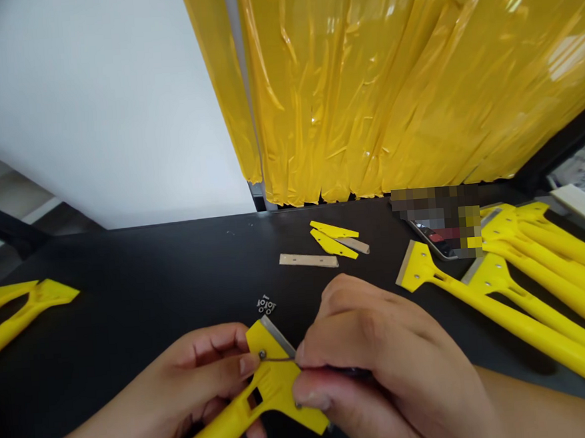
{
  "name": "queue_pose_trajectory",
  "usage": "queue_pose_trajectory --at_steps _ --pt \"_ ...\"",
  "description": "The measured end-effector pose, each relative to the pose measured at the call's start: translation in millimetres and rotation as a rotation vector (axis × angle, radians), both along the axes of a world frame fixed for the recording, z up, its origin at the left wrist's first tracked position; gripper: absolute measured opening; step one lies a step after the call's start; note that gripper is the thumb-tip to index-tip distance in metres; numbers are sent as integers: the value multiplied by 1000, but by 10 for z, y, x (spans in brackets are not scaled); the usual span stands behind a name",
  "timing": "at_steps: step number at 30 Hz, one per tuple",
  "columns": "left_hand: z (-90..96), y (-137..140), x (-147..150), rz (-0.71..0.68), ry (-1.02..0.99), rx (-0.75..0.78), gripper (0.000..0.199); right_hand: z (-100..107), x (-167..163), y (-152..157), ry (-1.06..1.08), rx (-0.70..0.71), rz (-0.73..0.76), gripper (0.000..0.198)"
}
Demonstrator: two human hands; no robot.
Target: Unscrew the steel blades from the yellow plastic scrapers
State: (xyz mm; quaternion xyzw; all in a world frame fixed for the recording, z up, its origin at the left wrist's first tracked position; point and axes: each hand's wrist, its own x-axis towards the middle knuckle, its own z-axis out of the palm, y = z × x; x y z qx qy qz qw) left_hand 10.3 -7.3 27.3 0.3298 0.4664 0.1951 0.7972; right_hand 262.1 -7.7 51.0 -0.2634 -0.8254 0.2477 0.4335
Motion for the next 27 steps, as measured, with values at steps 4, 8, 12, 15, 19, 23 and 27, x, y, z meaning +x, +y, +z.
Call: queue_pose_trajectory --at_steps 4,8,12,15,19,23,27 --pt "12 1 -11 -20 -7 2 30 -17 -9 -19 46 21 0 14" --pt "-5 -12 -15 4 -9 31 25 -33 -10 -28 67 8 -13 16" --pt "-64 8 -15 -16 -49 32 22 -77 2 -31 107 -18 12 21" --pt "-70 18 -14 -11 -40 33 21 -123 23 -44 144 -41 45 32" --pt "-38 9 -12 -10 -22 28 25 -123 26 -34 145 -35 51 30" --pt "-65 5 -2 -2 -18 34 31 1 -5 -1 50 38 21 10" --pt "-126 -1 24 46 -2 94 36 108 -65 -32 -179 204 -57 10"
